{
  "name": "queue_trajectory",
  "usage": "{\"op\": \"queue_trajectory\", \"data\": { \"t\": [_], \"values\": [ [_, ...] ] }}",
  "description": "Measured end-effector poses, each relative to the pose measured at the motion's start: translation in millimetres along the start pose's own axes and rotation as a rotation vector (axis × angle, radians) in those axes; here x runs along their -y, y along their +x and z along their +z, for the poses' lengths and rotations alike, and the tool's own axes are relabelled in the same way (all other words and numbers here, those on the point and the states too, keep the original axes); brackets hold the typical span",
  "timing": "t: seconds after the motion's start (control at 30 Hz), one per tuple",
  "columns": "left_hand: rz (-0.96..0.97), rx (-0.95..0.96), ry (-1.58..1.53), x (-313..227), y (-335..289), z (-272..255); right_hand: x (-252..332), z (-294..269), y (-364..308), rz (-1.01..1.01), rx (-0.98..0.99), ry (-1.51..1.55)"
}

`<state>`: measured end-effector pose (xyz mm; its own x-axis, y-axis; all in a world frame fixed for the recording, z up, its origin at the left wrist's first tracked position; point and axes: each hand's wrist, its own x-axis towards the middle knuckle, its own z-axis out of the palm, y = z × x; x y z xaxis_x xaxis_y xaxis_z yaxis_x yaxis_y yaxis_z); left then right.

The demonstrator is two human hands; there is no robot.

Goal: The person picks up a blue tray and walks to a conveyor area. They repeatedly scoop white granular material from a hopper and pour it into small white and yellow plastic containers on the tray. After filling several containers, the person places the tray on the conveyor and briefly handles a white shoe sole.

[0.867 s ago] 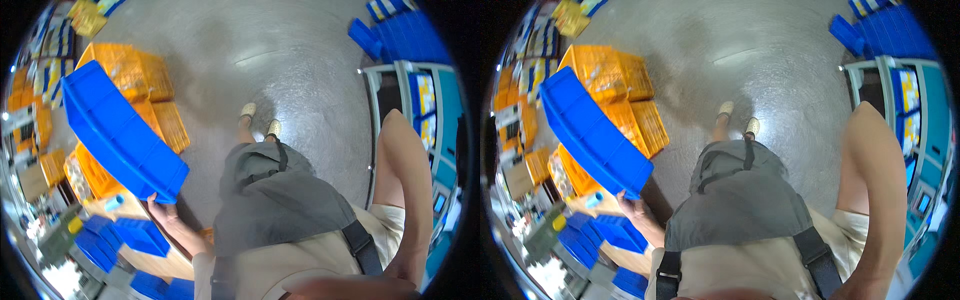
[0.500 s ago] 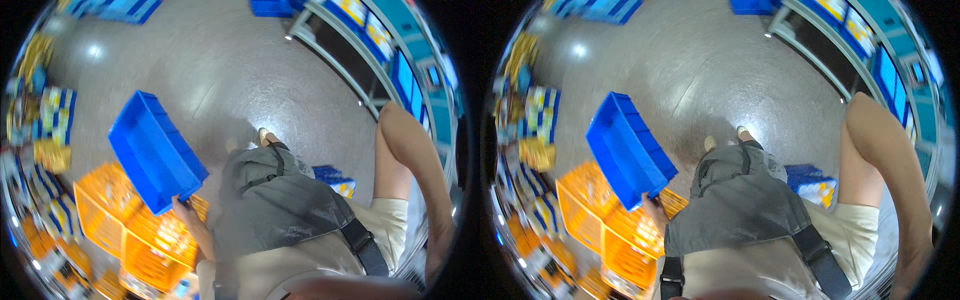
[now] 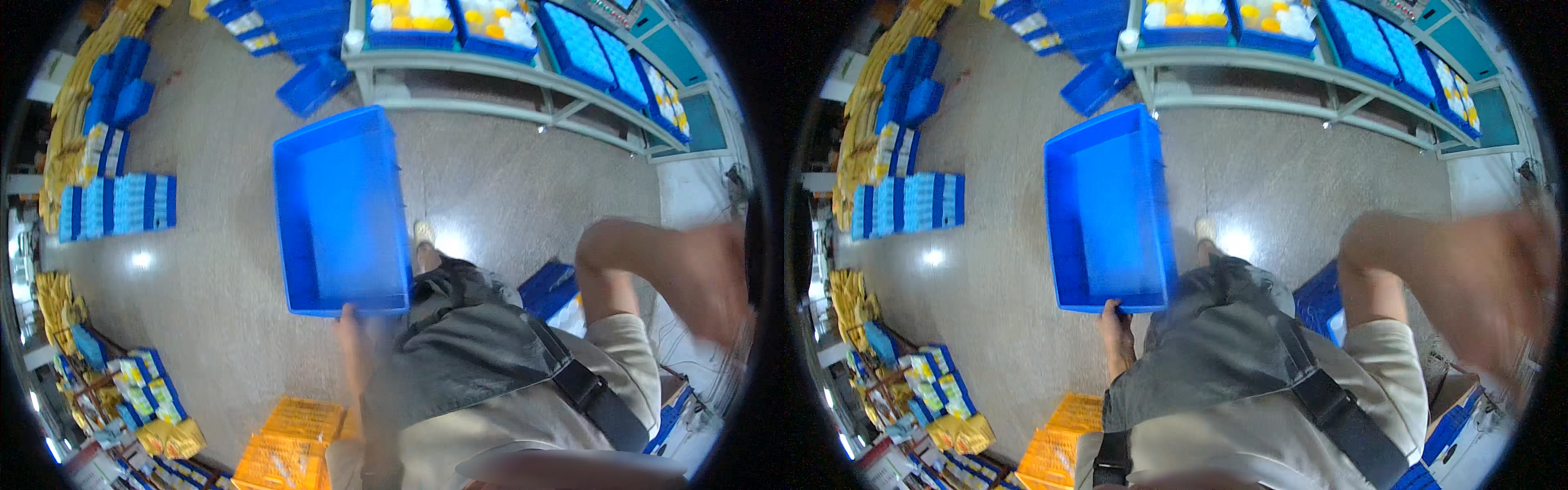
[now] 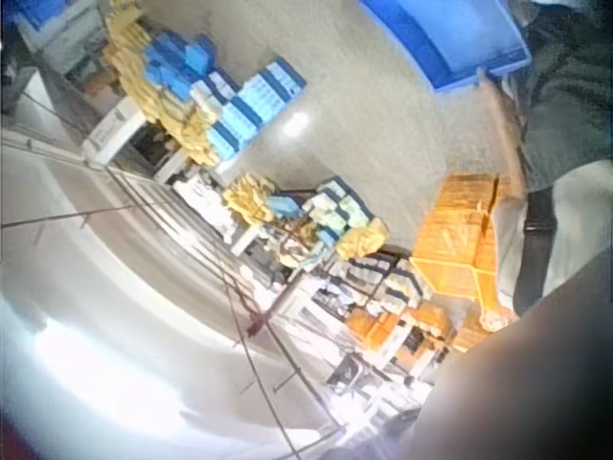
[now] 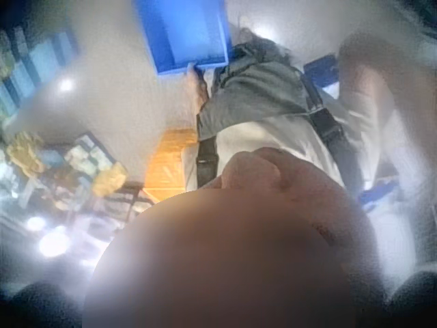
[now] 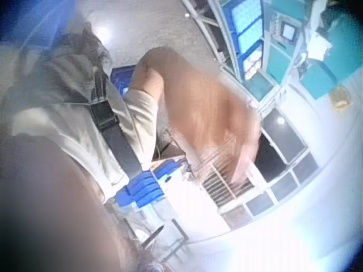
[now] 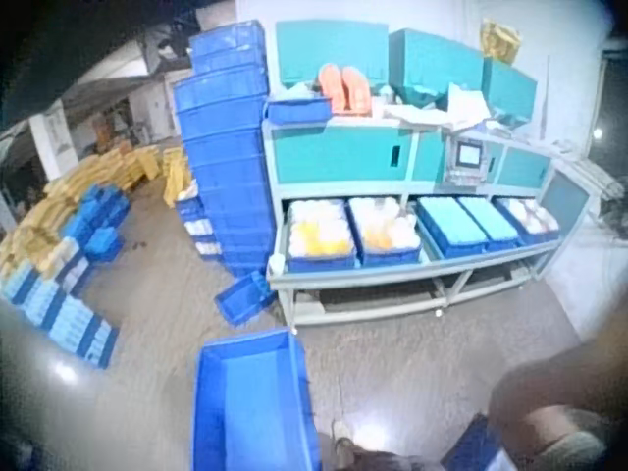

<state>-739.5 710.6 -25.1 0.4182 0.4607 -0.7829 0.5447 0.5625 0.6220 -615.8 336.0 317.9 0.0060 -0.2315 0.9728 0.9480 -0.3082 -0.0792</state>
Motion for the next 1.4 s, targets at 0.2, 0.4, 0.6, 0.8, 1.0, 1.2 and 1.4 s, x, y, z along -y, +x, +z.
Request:
{"op": "queue_trajectory", "data": {
  "t": [0.2,0.4,0.6,0.8,1.0,1.2,1.4],
  "values": [
    [0.1,0.311,0.382,-60,3,201,-215,-10,-258,1.79,0.76,-0.417],
    [0.133,0.485,0.193,-157,26,346,-365,10,-295,1.607,0.533,-0.044],
    [0.006,0.339,-0.02,-231,193,425,-504,84,-277,1.19,0.949,0.001],
    [0.142,0.155,-0.332,-274,203,462,-730,95,-246,1.064,1.08,-0.094],
    [0.251,-0.257,-0.309,-229,154,501,-950,101,-327,0.489,1.509,-0.534],
    [0.153,-0.583,-0.252,-215,78,584,-1041,120,-398,0.299,1.757,-0.304],
    [0.183,-0.524,-0.195,-224,48,615,-1052,129,-385,0.156,1.819,-0.276]
  ]
}}
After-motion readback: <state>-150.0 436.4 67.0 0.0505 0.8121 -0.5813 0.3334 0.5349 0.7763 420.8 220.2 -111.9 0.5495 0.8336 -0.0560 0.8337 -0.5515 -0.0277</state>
